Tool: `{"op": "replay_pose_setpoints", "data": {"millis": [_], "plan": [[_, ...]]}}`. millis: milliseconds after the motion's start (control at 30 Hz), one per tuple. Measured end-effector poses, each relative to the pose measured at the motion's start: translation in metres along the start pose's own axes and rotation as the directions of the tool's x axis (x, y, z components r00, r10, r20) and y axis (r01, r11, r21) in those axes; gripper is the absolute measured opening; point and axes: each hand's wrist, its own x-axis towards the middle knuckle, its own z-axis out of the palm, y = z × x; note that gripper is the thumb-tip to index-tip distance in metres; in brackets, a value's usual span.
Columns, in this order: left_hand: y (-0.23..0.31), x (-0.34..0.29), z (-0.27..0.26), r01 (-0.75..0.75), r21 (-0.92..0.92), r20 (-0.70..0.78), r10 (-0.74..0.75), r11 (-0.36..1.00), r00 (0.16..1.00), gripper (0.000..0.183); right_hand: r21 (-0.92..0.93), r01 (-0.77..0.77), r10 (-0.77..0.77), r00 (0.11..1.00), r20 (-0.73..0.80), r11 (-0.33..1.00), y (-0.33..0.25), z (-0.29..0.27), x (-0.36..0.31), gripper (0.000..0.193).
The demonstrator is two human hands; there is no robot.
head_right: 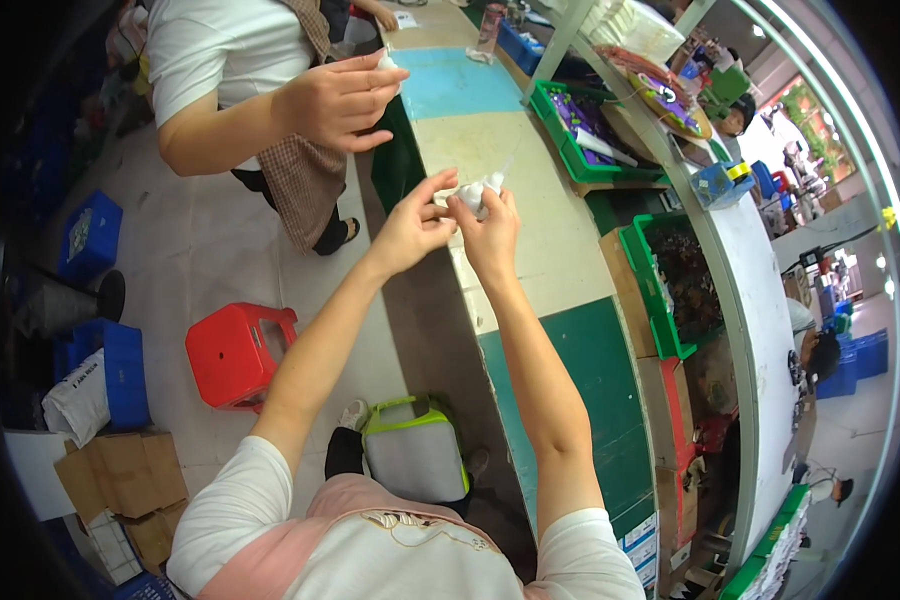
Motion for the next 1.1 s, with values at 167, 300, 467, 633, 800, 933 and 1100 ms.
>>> {"op": "replay_pose_setpoints", "data": {"millis": [167,300,467,633,800,933,1100], "plan": [[0.006,0.016,0.027,-0.218,0.506,-0.143,0.331,0.834,0.933,0.048,-0.031,-0.031,0.031,0.999,-0.015,0.999,-0.008,-0.011,0.009,0.022],[0.014,0.025,0.012,-0.051,0.546,-0.376,0.299,0.836,0.877,0.036,-0.128,0.087,-0.094,0.995,-0.046,0.988,-0.025,0.000,0.016,0.030],[-0.015,0.053,-0.089,0.094,0.469,-0.521,0.189,0.878,0.833,0.033,-0.134,0.115,-0.123,0.991,-0.054,0.984,0.002,0.013,0.043,0.021],[-0.021,0.023,-0.135,0.140,0.415,-0.543,0.121,0.899,0.831,0.029,-0.071,0.103,-0.106,0.994,-0.037,0.992,-0.005,0.025,0.052,0.027],[-0.016,-0.006,-0.148,0.152,0.349,-0.487,0.040,0.925,0.872,0.024,-0.048,0.120,-0.123,0.989,-0.086,0.992,-0.012,0.033,0.059,0.020],[-0.026,-0.013,-0.172,0.050,0.266,-0.415,0.068,0.963,0.907,0.014,0.013,0.097,-0.095,0.991,-0.093,0.995,-0.032,0.048,0.052,0.020],[-0.026,-0.016,-0.164,-0.076,0.518,-0.341,0.287,0.852,0.895,0.013,0.064,-0.005,0.013,0.992,-0.124,0.998,-0.036,0.047,0.041,0.025]]}}
